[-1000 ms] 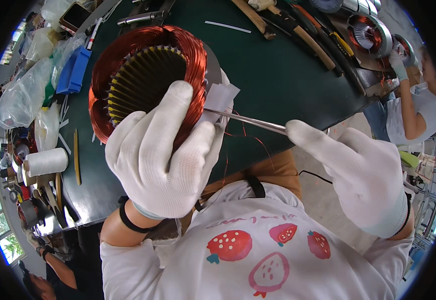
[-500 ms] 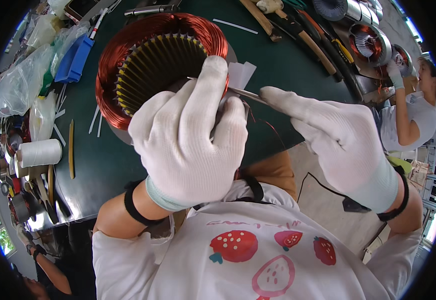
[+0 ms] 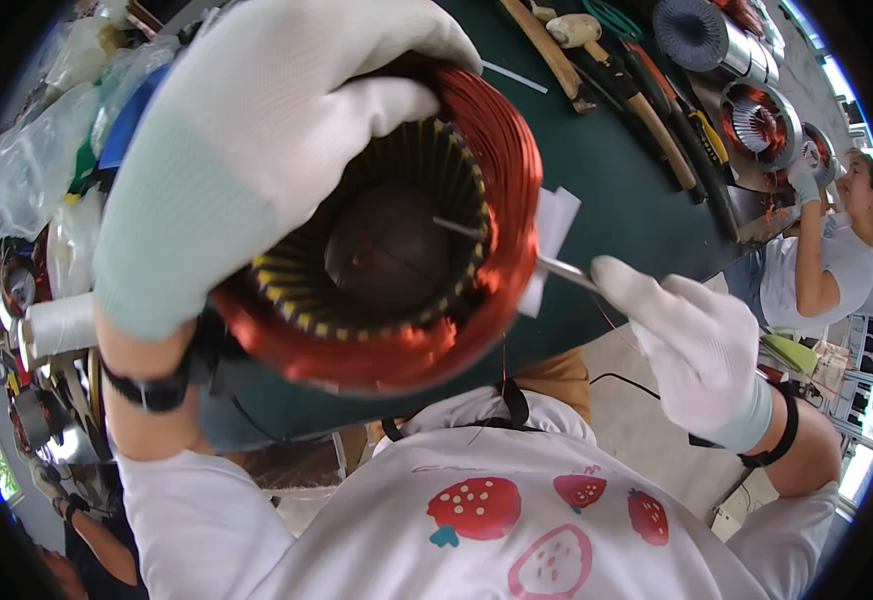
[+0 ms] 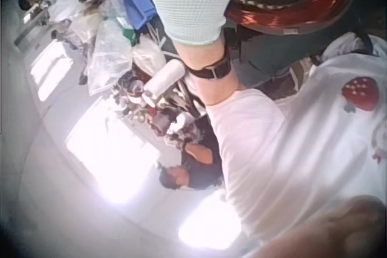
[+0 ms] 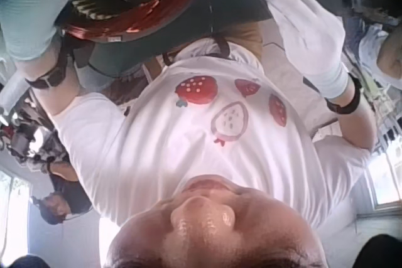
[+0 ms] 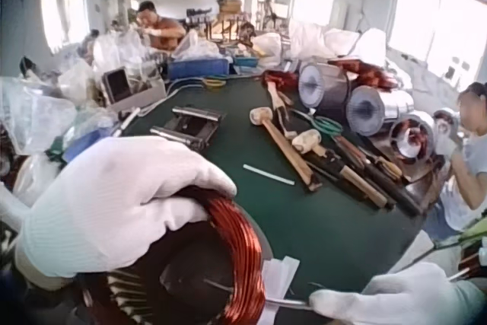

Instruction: Assembling and shaping the copper wire windings of a motor stator using a mallet and spacers.

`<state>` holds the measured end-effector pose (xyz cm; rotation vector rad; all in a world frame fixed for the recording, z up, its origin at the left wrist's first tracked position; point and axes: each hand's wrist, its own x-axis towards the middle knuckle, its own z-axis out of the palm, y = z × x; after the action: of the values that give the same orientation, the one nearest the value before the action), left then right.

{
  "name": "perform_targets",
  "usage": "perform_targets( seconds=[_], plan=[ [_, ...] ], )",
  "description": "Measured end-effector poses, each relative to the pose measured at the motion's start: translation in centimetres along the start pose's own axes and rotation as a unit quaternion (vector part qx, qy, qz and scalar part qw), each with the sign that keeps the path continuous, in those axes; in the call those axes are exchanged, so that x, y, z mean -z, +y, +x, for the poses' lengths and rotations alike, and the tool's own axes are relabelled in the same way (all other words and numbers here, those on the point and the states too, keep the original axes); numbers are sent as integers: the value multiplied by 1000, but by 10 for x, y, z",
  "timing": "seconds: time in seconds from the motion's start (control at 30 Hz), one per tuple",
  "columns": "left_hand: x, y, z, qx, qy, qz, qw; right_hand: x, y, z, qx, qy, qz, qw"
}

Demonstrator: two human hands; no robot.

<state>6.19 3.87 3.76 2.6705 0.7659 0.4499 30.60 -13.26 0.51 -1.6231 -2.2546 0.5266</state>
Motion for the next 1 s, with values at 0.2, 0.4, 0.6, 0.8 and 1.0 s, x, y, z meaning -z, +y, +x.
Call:
perform_targets(
  seconds=[0.2,0.4,0.6,0.8,1.0],
  plan=[
    [-33,-11,2,16,70,-58,996,-66,53,-11,77,184,139,970],
    [-27,-17,-11,24,91,-30,995,-44,32,-4,29,111,221,968],
    [-27,-13,-12,38,110,-4,993,-17,18,-1,-12,35,273,961],
    [-20,-11,-11,29,111,53,992,-48,45,5,3,74,393,917],
    [-29,54,-29,42,205,57,976,-46,40,0,118,164,203,958]
  ],
)
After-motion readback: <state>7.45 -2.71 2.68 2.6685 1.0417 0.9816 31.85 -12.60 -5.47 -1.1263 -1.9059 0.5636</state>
